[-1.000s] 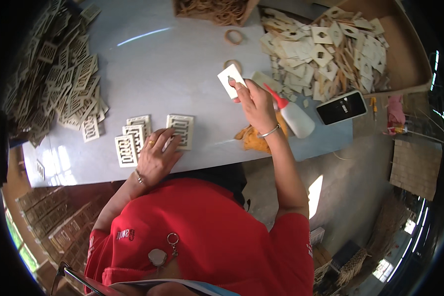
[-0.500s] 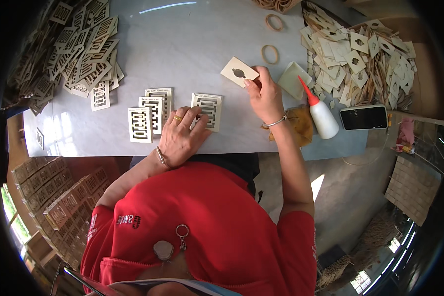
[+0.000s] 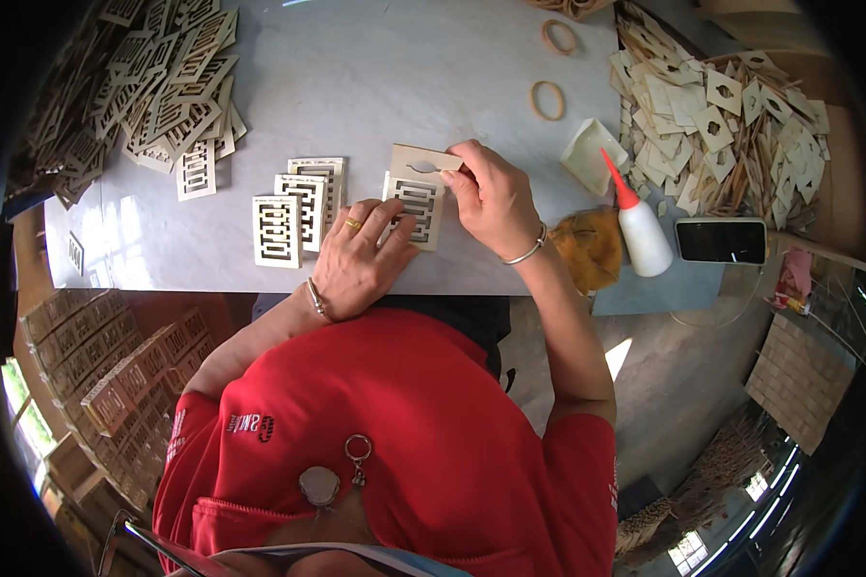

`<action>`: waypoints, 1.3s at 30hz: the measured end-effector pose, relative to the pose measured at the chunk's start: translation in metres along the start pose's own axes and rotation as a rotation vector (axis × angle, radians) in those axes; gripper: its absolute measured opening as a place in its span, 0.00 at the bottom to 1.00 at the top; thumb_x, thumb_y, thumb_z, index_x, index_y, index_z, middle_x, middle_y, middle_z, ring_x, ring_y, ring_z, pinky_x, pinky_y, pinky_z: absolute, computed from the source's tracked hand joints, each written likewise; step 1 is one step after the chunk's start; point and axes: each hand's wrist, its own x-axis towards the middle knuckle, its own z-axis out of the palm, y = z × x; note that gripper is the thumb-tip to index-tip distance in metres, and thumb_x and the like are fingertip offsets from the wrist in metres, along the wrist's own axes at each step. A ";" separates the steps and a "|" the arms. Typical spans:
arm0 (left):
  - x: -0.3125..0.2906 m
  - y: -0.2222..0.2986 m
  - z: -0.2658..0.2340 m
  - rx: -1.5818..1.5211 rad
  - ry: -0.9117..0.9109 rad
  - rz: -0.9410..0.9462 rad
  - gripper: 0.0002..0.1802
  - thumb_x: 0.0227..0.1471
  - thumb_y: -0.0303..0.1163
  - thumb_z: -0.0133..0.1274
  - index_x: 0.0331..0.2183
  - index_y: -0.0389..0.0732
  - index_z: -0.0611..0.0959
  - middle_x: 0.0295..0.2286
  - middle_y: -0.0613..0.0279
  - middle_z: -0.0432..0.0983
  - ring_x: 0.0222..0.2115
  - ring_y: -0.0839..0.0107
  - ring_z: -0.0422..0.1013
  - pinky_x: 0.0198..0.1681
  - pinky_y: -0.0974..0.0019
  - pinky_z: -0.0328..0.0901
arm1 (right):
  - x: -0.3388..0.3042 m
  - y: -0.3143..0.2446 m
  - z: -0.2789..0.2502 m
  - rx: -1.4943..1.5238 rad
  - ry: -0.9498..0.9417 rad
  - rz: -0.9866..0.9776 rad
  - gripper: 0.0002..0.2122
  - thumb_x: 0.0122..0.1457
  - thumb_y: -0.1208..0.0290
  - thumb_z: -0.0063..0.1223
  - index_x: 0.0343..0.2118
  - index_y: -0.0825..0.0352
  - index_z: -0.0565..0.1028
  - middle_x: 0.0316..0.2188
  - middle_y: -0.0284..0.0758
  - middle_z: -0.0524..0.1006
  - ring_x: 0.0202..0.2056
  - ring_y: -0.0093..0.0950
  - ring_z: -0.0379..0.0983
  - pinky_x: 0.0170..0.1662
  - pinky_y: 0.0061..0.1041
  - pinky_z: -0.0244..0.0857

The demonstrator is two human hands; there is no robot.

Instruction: Assemble small laser-cut wooden boxes by applying glue to the edges and securing the pieces with rubber bands.

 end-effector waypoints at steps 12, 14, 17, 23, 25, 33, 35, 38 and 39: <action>-0.001 0.000 0.001 -0.007 -0.007 -0.002 0.21 0.36 0.30 0.61 0.37 0.37 0.77 0.39 0.55 0.69 0.39 0.59 0.67 0.38 0.59 0.63 | -0.001 0.002 0.011 -0.063 0.053 -0.038 0.06 0.53 0.76 0.52 0.33 0.68 0.70 0.22 0.39 0.74 0.23 0.33 0.74 0.24 0.26 0.65; -0.002 -0.002 0.002 -0.014 -0.004 -0.006 0.21 0.36 0.30 0.61 0.37 0.37 0.77 0.39 0.56 0.69 0.39 0.60 0.66 0.38 0.59 0.63 | -0.002 -0.001 0.012 -0.096 0.057 -0.039 0.06 0.53 0.77 0.52 0.33 0.68 0.70 0.22 0.39 0.74 0.23 0.33 0.73 0.24 0.27 0.65; -0.001 -0.001 0.002 -0.008 -0.003 0.002 0.21 0.36 0.30 0.61 0.37 0.37 0.77 0.39 0.56 0.69 0.39 0.60 0.66 0.38 0.59 0.63 | -0.004 -0.003 0.015 -0.143 0.095 -0.075 0.06 0.50 0.80 0.51 0.32 0.68 0.69 0.21 0.39 0.72 0.22 0.35 0.71 0.25 0.29 0.65; -0.004 -0.003 -0.002 0.007 -0.015 -0.006 0.21 0.36 0.29 0.61 0.37 0.37 0.77 0.39 0.55 0.69 0.38 0.60 0.67 0.38 0.60 0.63 | -0.005 -0.010 0.020 -0.213 0.140 -0.192 0.05 0.47 0.82 0.50 0.28 0.68 0.68 0.21 0.38 0.71 0.24 0.36 0.70 0.25 0.32 0.64; -0.006 -0.005 -0.013 -0.031 0.011 -0.026 0.19 0.38 0.30 0.59 0.37 0.36 0.76 0.38 0.55 0.69 0.38 0.60 0.67 0.39 0.60 0.63 | -0.005 -0.011 0.021 -0.200 0.143 -0.215 0.05 0.47 0.83 0.49 0.27 0.68 0.68 0.21 0.38 0.71 0.24 0.36 0.70 0.25 0.32 0.64; -0.064 -0.048 -0.084 0.135 0.094 -0.735 0.29 0.37 0.40 0.65 0.40 0.36 0.72 0.34 0.53 0.66 0.34 0.57 0.66 0.37 0.59 0.62 | -0.010 -0.005 0.016 -0.172 0.132 -0.191 0.04 0.50 0.82 0.49 0.30 0.68 0.70 0.22 0.40 0.71 0.24 0.38 0.70 0.27 0.31 0.64; -0.069 -0.048 -0.081 0.155 0.054 -0.780 0.32 0.35 0.45 0.65 0.38 0.35 0.72 0.33 0.54 0.66 0.34 0.58 0.65 0.39 0.58 0.62 | -0.010 -0.004 0.016 -0.162 0.126 -0.196 0.04 0.50 0.82 0.48 0.30 0.69 0.70 0.22 0.40 0.71 0.24 0.38 0.70 0.27 0.31 0.64; -0.067 -0.050 -0.078 0.188 0.028 -0.709 0.30 0.34 0.45 0.65 0.34 0.35 0.73 0.32 0.56 0.66 0.33 0.59 0.64 0.38 0.58 0.62 | -0.010 -0.003 0.017 -0.150 0.132 -0.190 0.04 0.50 0.82 0.49 0.30 0.69 0.70 0.22 0.39 0.71 0.24 0.37 0.70 0.27 0.30 0.64; -0.065 -0.049 -0.079 0.134 0.011 -0.762 0.26 0.35 0.43 0.65 0.30 0.35 0.73 0.30 0.56 0.67 0.33 0.60 0.64 0.38 0.59 0.61 | -0.011 -0.002 0.017 -0.155 0.136 -0.191 0.04 0.50 0.82 0.49 0.30 0.69 0.70 0.22 0.39 0.71 0.24 0.37 0.70 0.27 0.30 0.64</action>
